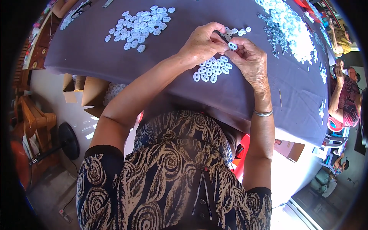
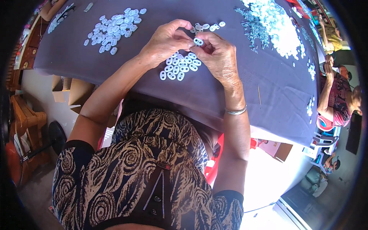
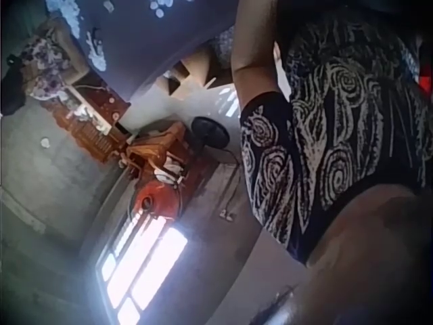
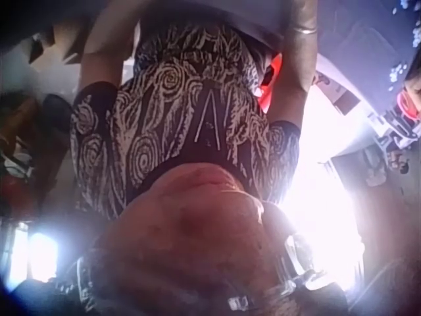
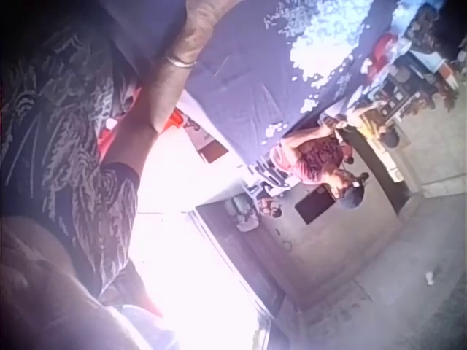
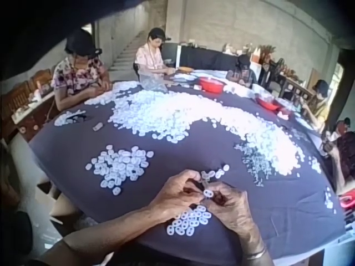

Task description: The person assembles small white plastic pieces by inserting small metal pins into their holes by hand.

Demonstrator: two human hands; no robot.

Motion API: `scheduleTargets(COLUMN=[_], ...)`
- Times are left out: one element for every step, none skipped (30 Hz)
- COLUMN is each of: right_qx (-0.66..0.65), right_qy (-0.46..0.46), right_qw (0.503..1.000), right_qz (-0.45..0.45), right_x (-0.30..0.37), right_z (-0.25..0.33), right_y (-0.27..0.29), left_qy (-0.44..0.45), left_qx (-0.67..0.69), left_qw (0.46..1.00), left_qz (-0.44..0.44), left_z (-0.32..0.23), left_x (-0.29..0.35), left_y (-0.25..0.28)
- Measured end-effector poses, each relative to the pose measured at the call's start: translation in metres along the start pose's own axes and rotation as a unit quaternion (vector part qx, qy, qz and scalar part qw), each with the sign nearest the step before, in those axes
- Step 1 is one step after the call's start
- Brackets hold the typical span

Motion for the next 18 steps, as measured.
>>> scheduleTargets(right_qx=[0.0,0.005,0.01,0.01,0.037,0.064,0.064,0.048,0.033,0.034,0.04,0.046,0.045,0.043,0.041,0.04,0.052,0.064], right_qy=[0.0,0.001,0.003,0.003,0.022,0.04,0.04,0.039,0.037,0.037,0.045,0.052,0.052,0.056,0.059,0.059,0.061,0.063], right_qw=[1.0,1.0,1.0,1.0,0.999,0.997,0.997,0.998,0.998,0.998,0.997,0.997,0.997,0.997,0.997,0.997,0.996,0.996], right_qz=[0.001,-0.001,-0.002,-0.002,-0.008,-0.013,-0.012,-0.026,-0.04,-0.04,-0.039,-0.038,-0.038,-0.03,-0.022,-0.022,-0.024,-0.026], right_x=[0.0,0.001,0.001,0.001,0.001,0.001,0.001,0.001,0.001,0.001,0.001,0.002,0.002,0.002,0.002,0.002,0.002,0.002], right_z=[0.0,0.0,0.001,0.002,0.008,0.012,0.011,0.01,0.009,0.01,0.013,0.015,0.014,0.012,0.012,0.012,0.016,0.02], right_y=[-0.001,-0.001,-0.001,-0.002,-0.003,-0.004,-0.005,-0.004,-0.003,-0.003,-0.003,-0.004,-0.003,-0.004,-0.005,-0.005,-0.005,-0.005], left_qy=[0.006,0.006,0.003,0.001,0.001,0.012,0.022,0.022,0.019,0.015,0.016,0.001,-0.014,-0.013,-0.039,-0.065,-0.065,-0.069], left_qx=[-0.007,-0.007,-0.013,-0.019,-0.018,-0.015,-0.012,-0.011,-0.009,-0.007,-0.007,0.001,0.008,0.007,0.003,0.0,0.0,-0.002], left_qw=[1.0,1.0,1.0,0.999,0.999,0.999,0.998,0.998,0.999,0.999,0.999,0.999,0.998,0.998,0.998,0.997,0.997,0.997], left_qz=[0.01,0.01,0.028,0.045,0.045,0.047,0.05,0.05,0.048,0.046,0.045,0.05,0.056,0.056,0.051,0.047,0.047,0.029], left_z=[0.0,0.0,-0.001,-0.002,-0.004,-0.004,-0.005,-0.006,-0.008,-0.01,-0.007,-0.005,-0.003,0.0,-0.001,-0.002,-0.002,-0.003], left_x=[0.0,-0.001,-0.001,-0.001,-0.001,0.0,0.0,0.0,-0.001,-0.001,-0.002,-0.003,-0.003,-0.004,-0.004,-0.005,-0.004,-0.003], left_y=[0.0,0.002,0.003,0.002,0.003,0.003,0.004,0.003,0.003,0.003,0.002,0.001,-0.001,-0.002,-0.002,-0.002,-0.004,-0.004])
Point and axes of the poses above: each hand's wrist, its own x-axis away from the middle knuckle, its own y-axis out of the back of the hand, z = x × y, the point moved 6 cm from there along -x, towards the middle knuckle, and after that the axes turned 12 degrees about -x, right-handed, at the moved point
